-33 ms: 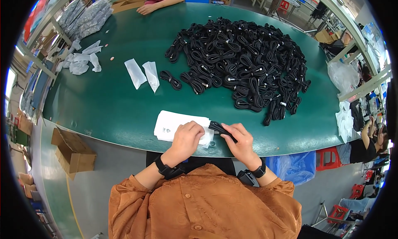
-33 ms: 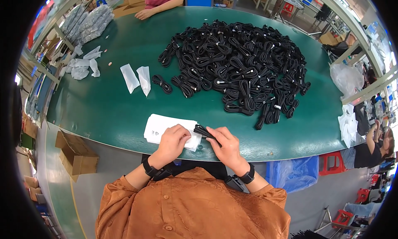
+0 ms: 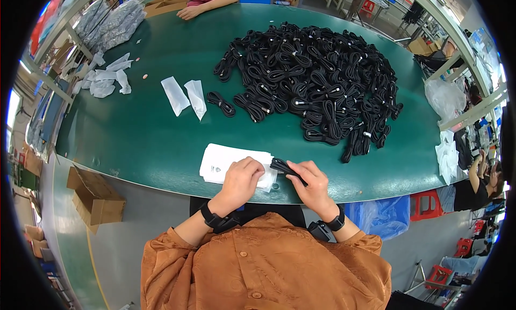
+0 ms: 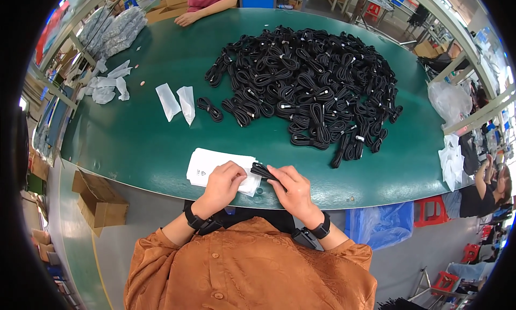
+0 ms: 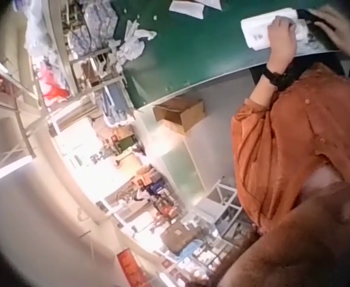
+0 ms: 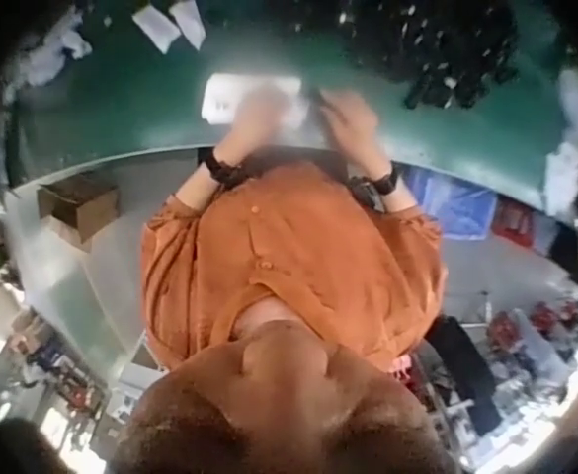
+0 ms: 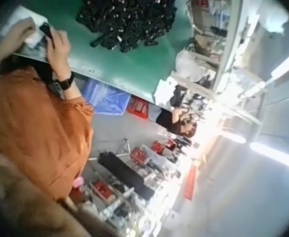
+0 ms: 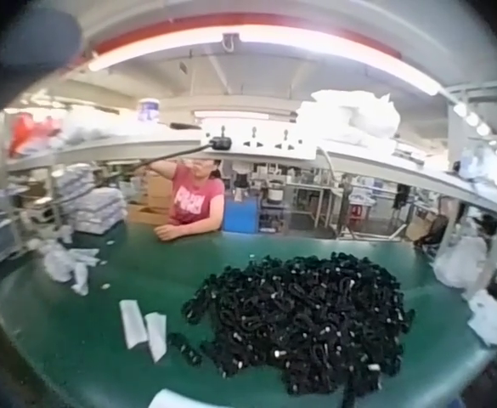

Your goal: Manually wrapping small black electronic components into individual white protective paper sleeves at a workbench.

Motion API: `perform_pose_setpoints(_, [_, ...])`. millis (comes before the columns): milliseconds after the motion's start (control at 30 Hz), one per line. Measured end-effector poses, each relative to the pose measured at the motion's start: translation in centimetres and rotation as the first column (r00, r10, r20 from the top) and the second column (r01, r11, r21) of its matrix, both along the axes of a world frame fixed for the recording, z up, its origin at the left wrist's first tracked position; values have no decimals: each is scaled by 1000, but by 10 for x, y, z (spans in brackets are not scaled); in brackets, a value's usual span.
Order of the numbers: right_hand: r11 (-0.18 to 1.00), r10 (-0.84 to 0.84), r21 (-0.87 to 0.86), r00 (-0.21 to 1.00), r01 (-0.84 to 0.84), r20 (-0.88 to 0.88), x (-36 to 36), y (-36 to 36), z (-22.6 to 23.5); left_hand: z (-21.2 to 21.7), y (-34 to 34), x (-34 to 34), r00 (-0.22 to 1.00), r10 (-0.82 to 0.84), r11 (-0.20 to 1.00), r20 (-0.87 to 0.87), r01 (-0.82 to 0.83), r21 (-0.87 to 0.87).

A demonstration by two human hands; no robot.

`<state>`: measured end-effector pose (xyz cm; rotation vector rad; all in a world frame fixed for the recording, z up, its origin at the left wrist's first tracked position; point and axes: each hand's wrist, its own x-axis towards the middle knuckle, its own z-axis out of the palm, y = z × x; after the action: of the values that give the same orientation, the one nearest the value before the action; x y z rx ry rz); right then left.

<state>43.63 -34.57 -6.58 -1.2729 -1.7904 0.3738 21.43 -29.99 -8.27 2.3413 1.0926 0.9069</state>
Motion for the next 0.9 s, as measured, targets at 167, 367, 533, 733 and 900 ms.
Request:
perform_pose_setpoints(167, [986,48,149,979,-78,198,8,4,-4,-1,2,5,983,79,975,165,-41,-220])
perform_pose_setpoints(367, [964,129,174,922,-204,364,14,10,-4,6,3,11,958,79,957,274,4,-289])
perform_pose_setpoints(533, [887,178,-397,968,-235,-176,13,17,0,24,5,14,972,-229,960,52,217,177])
perform_pose_setpoints(733, [588,-143,-705,806,-398,-575,0,29,14,48,13,15,962,-272,937,13,262,231])
perform_pose_setpoints(900, [725,-109,-522,673,-449,-732,-15,33,17,67,24,7,963,-270,928,16,255,270])
